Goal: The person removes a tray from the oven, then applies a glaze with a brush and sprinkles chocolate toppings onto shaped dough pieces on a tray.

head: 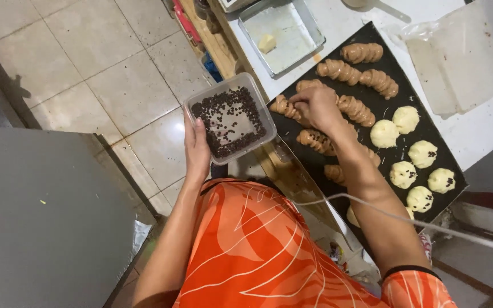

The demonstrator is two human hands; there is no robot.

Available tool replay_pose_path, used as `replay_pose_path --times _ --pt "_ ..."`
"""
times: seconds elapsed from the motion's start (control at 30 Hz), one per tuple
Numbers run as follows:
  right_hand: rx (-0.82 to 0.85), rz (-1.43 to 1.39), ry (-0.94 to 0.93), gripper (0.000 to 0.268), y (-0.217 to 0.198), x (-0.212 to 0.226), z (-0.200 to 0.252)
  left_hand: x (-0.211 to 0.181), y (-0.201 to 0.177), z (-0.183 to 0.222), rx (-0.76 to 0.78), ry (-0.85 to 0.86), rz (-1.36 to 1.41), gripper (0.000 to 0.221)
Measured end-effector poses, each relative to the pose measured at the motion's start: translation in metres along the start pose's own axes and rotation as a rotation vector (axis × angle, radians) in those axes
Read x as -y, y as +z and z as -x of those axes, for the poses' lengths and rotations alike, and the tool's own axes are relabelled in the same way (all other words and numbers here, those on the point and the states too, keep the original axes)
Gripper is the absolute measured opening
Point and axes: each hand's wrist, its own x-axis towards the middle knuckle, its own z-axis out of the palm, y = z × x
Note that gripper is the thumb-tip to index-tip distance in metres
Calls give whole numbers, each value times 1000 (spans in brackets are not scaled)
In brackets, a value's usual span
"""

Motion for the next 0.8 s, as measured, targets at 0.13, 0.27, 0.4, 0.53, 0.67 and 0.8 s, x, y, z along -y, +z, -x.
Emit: replay_pose_path --times 0.13,0.27,0.4,0.53,0.67,0.8 --pt "-25 -155 66 12 -10 -1 9 2 -1 0 21 20 19 54" --pt "22 -241 106 15 -24 3 22 6 0 -4 48 22 12 54" --pt "-13 -250 186 14 -25 7 36 8 6 -8 90 61 1 56" --pt "-103 -220 220 16 -30 3 44 3 12 -9 146 78 7 58" --pt "-224 -398 226 17 -73 74 55 -16 23 -4 164 93 5 58" --pt "-87 -421 53 57 -34 96 42 -12 42 -5 266 124 -9 59"
